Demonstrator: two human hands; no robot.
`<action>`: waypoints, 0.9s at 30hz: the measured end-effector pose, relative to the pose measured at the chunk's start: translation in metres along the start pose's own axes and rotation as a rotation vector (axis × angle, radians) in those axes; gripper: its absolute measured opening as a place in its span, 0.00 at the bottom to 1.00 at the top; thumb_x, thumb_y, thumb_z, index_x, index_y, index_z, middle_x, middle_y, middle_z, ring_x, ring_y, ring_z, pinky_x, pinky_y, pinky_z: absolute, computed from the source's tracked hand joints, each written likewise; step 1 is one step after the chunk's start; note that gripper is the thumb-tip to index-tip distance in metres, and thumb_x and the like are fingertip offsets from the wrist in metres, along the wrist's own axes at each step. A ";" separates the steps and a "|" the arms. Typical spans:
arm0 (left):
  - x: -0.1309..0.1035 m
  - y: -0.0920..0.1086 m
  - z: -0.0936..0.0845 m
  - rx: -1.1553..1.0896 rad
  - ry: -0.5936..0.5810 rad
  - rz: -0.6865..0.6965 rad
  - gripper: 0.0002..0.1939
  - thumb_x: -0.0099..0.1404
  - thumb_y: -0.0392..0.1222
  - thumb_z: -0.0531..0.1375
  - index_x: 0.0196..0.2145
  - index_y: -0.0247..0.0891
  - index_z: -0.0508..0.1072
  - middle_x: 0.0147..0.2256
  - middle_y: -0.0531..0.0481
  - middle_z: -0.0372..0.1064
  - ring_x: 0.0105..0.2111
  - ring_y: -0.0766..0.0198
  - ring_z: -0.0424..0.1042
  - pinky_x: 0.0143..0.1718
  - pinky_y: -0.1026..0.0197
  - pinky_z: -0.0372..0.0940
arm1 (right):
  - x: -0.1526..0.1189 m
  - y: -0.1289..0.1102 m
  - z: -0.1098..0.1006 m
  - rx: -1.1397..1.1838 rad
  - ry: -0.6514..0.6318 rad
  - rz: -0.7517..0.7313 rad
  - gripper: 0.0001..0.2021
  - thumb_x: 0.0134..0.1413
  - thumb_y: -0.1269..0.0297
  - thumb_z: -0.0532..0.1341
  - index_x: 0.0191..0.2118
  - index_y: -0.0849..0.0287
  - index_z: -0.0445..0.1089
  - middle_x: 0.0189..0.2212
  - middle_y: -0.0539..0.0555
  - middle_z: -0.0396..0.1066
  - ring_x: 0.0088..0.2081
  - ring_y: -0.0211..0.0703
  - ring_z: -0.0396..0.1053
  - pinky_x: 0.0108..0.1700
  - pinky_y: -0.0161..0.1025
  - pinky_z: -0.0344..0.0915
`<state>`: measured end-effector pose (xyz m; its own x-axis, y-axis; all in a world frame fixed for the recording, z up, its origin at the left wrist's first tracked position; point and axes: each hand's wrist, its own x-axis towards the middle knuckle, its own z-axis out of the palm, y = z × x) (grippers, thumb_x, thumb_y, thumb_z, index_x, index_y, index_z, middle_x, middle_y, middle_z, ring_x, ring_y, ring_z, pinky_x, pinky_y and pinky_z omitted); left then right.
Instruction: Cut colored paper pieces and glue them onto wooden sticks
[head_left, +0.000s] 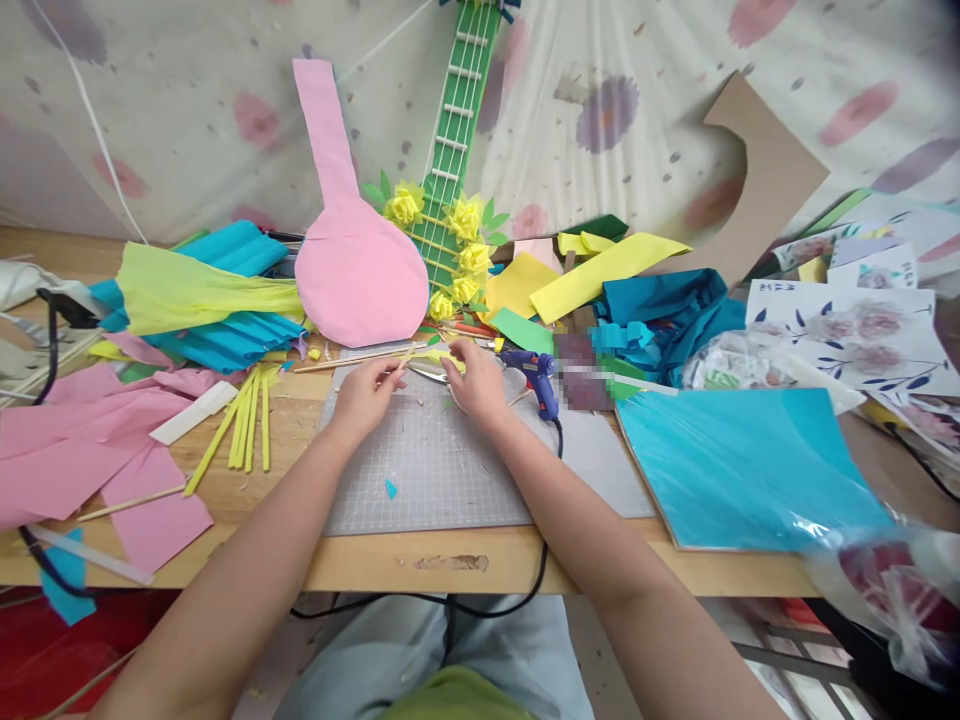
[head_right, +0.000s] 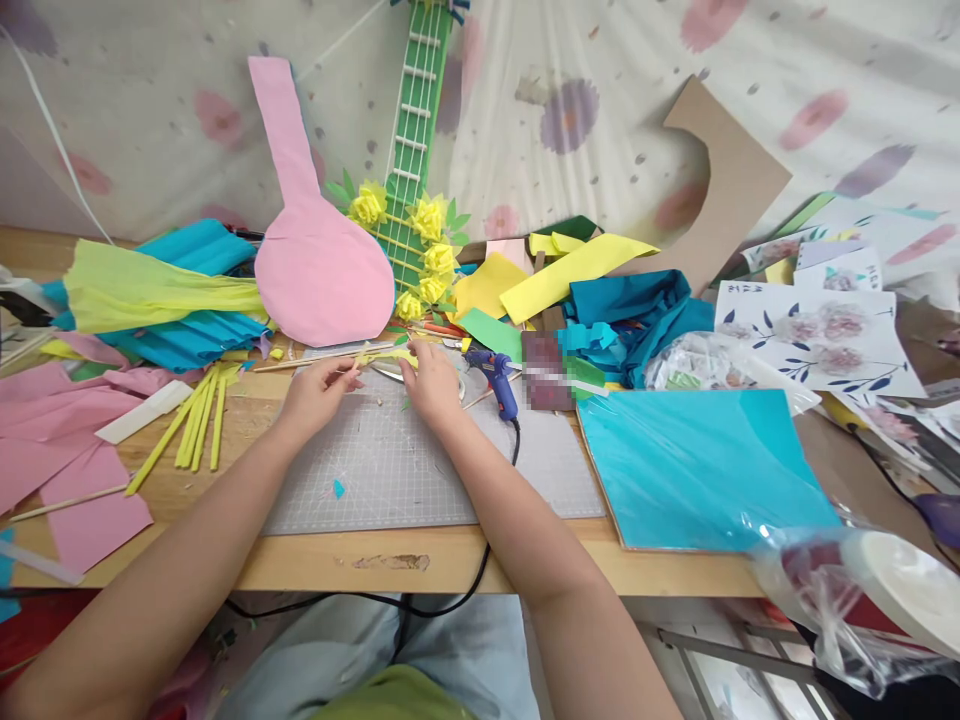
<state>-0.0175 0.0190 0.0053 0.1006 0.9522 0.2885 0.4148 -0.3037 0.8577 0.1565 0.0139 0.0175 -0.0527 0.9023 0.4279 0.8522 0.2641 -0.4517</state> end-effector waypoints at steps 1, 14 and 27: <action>0.001 0.000 0.000 -0.137 0.034 -0.074 0.13 0.55 0.47 0.56 0.36 0.37 0.71 0.33 0.47 0.71 0.29 0.61 0.72 0.32 0.58 0.66 | 0.006 0.002 0.001 -0.060 -0.018 -0.012 0.14 0.55 0.62 0.52 0.45 0.61 0.63 0.42 0.58 0.68 0.44 0.44 0.63 0.45 0.39 0.58; 0.004 0.010 -0.003 -0.680 0.168 -0.331 0.14 0.47 0.45 0.63 0.31 0.35 0.69 0.31 0.52 0.68 0.31 0.64 0.71 0.35 0.58 0.66 | 0.049 0.017 0.004 -0.152 0.055 0.080 0.12 0.52 0.68 0.49 0.36 0.62 0.68 0.36 0.61 0.69 0.40 0.49 0.65 0.41 0.42 0.59; 0.004 0.011 -0.004 -0.746 0.155 -0.334 0.14 0.48 0.45 0.62 0.32 0.36 0.69 0.27 0.52 0.67 0.26 0.68 0.67 0.28 0.61 0.67 | 0.054 -0.021 -0.042 1.349 -0.176 0.603 0.04 0.50 0.68 0.50 0.32 0.60 0.60 0.24 0.51 0.68 0.28 0.38 0.68 0.34 0.40 0.68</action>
<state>-0.0164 0.0189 0.0173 -0.0699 0.9973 -0.0231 -0.3129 0.0000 0.9498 0.1575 0.0423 0.0829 -0.0209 0.9905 -0.1357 -0.3394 -0.1347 -0.9309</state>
